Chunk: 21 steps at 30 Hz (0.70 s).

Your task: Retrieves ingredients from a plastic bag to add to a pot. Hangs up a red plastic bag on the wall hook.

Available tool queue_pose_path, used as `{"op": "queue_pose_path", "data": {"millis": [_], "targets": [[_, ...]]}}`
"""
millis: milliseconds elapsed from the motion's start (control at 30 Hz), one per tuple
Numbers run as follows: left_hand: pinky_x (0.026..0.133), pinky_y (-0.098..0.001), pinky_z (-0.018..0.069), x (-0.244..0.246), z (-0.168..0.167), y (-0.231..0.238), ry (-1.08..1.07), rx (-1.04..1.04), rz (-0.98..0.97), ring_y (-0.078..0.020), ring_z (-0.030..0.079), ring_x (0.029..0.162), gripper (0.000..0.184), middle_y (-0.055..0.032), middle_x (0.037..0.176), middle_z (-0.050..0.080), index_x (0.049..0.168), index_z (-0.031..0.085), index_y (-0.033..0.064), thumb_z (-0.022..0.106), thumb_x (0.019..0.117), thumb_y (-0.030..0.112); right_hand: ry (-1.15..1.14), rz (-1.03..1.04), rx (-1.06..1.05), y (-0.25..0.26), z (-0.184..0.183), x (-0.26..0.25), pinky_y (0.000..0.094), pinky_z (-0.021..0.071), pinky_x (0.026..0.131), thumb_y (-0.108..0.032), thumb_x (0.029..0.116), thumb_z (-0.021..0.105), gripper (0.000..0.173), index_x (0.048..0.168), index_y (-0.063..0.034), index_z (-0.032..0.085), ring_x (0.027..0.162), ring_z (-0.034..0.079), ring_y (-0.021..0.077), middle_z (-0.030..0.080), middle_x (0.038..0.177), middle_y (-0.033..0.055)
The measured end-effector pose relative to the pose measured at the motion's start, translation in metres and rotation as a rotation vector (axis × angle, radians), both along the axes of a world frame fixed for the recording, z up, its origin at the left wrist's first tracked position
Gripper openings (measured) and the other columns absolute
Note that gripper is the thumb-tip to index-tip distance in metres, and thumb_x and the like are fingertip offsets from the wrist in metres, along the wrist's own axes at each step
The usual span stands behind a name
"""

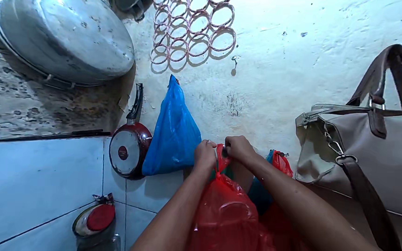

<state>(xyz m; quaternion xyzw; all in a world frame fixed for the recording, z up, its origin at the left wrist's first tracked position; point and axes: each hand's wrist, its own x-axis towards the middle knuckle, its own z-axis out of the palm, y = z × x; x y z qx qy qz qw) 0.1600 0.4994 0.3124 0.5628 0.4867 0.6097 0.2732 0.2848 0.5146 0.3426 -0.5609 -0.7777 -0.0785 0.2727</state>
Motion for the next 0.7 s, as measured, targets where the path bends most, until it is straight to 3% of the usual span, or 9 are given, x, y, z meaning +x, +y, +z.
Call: {"op": "queue_pose_path", "data": {"millis": [100,233,267,400,467,533,600,633,700], "targets": [[0.058,-0.0374,0.0455,-0.003,0.0,0.002,0.004,0.011,0.02,-0.0198,0.047,0.06,0.039,-0.01,0.082,0.05,0.116,0.062,0.0021,0.032,0.1133,0.026,0.058,0.016,0.029,0.003,-0.005,0.002,0.0599,0.0554,0.083,-0.018,0.1016,0.061,0.02,0.112,-0.0038,0.071,0.101,0.07,0.0393,0.072,0.104,0.0212],[0.062,-0.0355,0.0474,-0.007,0.007,0.005,0.039,-0.05,-0.023,-0.0188,0.051,0.065,0.031,-0.0102,0.084,0.054,0.116,0.06,0.0029,0.037,0.1121,0.024,0.241,0.039,0.108,-0.002,-0.002,0.002,0.0575,0.0559,0.084,-0.015,0.103,0.056,0.021,0.116,-0.0031,0.067,0.099,0.071,0.0377,0.072,0.102,0.0202],[0.061,-0.0347,0.0472,-0.009,0.009,0.004,0.044,-0.033,-0.026,-0.018,0.052,0.064,0.032,-0.0094,0.083,0.054,0.115,0.06,0.0026,0.037,0.1123,0.025,0.279,0.083,0.192,-0.01,-0.001,0.001,0.0569,0.0561,0.082,-0.015,0.1038,0.055,0.02,0.115,-0.0019,0.066,0.096,0.071,0.0376,0.071,0.099,0.0202],[0.057,-0.0304,0.0475,-0.02,0.021,-0.029,0.04,-0.055,-0.098,-0.0151,0.054,0.063,0.039,-0.008,0.082,0.057,0.135,0.055,0.0058,0.034,0.1131,0.03,0.178,0.295,0.638,-0.034,0.003,-0.006,0.0553,0.0582,0.068,-0.008,0.1014,0.056,0.017,0.108,0.0026,0.067,0.081,0.072,0.037,0.07,0.093,0.0198],[0.054,-0.0271,0.0476,-0.031,0.026,-0.047,0.016,-0.04,-0.137,-0.013,0.055,0.061,0.035,-0.0048,0.079,0.056,0.129,0.057,0.0088,0.035,0.1127,0.031,0.067,0.328,0.81,-0.046,0.012,-0.015,0.0503,0.0577,0.058,-0.007,0.1007,0.056,0.013,0.104,0.0013,0.067,0.072,0.071,0.0349,0.069,0.091,0.0189],[0.056,-0.0275,0.0441,-0.046,0.029,-0.064,0.035,0.024,-0.144,-0.0124,0.053,0.064,0.037,-0.003,0.08,0.055,0.123,0.059,0.0092,0.033,0.1128,0.034,0.025,0.35,0.853,-0.058,0.025,-0.022,0.0508,0.0568,0.057,-0.006,0.1001,0.056,0.014,0.104,0.0022,0.066,0.071,0.071,0.0362,0.069,0.09,0.0203],[0.05,-0.023,0.0374,-0.06,0.032,-0.08,0.071,0.072,-0.161,-0.0084,0.046,0.057,0.039,0.0004,0.077,0.052,0.112,0.058,0.0105,0.029,0.1131,0.036,0.112,0.378,0.709,-0.069,0.036,-0.023,0.0547,0.058,0.065,-0.006,0.1005,0.055,0.016,0.107,0.0042,0.066,0.077,0.072,0.0374,0.07,0.091,0.0212],[0.045,-0.0194,0.0345,-0.063,0.033,-0.086,0.045,0.079,-0.191,-0.0055,0.041,0.051,0.039,0.002,0.073,0.05,0.109,0.056,0.0111,0.027,0.1132,0.036,0.232,0.394,0.509,-0.074,0.041,-0.02,0.0525,0.0574,0.07,-0.007,0.1017,0.055,0.017,0.109,0.0038,0.066,0.08,0.071,0.0335,0.071,0.091,0.0197],[0.041,-0.018,0.0322,-0.061,0.034,-0.097,-0.089,0.073,-0.222,-0.0051,0.037,0.045,0.039,0.002,0.067,0.046,0.106,0.056,0.0094,0.027,0.1134,0.035,0.621,0.501,0.038,-0.075,0.045,-0.014,0.0297,0.0502,0.06,-0.008,0.104,0.055,0.012,0.11,-0.0002,0.062,0.065,0.06,0.0135,0.066,0.084,0.0086]]}}
